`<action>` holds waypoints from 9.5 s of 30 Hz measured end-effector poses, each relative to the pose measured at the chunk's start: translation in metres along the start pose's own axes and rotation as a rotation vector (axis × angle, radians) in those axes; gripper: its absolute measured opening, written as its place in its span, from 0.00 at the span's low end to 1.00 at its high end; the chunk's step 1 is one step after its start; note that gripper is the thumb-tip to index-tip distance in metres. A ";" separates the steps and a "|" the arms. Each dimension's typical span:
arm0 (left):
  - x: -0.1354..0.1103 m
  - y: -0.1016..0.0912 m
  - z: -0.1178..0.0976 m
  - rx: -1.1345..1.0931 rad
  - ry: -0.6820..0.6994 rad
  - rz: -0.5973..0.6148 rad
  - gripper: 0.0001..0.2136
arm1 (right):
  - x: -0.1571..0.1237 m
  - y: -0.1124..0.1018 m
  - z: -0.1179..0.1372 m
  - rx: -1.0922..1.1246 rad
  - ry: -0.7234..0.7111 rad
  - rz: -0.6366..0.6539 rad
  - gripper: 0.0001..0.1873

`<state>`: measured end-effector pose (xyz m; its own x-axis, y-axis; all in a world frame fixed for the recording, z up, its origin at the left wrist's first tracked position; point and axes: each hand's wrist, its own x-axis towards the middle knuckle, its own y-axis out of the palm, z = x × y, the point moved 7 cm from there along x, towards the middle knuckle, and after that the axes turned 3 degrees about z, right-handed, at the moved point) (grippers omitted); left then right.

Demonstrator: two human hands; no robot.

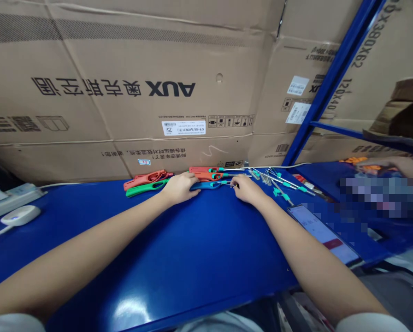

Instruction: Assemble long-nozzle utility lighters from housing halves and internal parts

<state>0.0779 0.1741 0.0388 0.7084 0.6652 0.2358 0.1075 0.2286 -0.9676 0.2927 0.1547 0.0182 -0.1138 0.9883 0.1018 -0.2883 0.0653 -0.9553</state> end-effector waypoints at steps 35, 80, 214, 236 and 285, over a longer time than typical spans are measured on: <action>-0.003 -0.005 -0.013 -0.034 0.156 -0.052 0.11 | -0.008 -0.003 0.009 -0.073 0.005 0.050 0.10; -0.001 -0.005 -0.008 -0.077 0.091 0.000 0.17 | -0.004 -0.006 -0.002 -0.084 0.122 0.022 0.15; -0.106 -0.018 -0.061 -0.375 0.149 0.060 0.24 | -0.013 -0.065 -0.020 0.108 0.048 -0.338 0.07; -0.103 -0.022 -0.051 -0.402 0.023 -0.058 0.13 | -0.058 -0.018 0.066 0.168 -0.335 0.012 0.13; -0.106 -0.033 -0.055 -0.474 0.073 -0.303 0.10 | -0.074 -0.006 0.088 0.357 -0.538 0.244 0.11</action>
<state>0.0375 0.0564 0.0410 0.6415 0.5652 0.5187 0.6031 0.0464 -0.7963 0.2195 0.0691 0.0408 -0.6445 0.7571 0.1072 -0.4795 -0.2910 -0.8279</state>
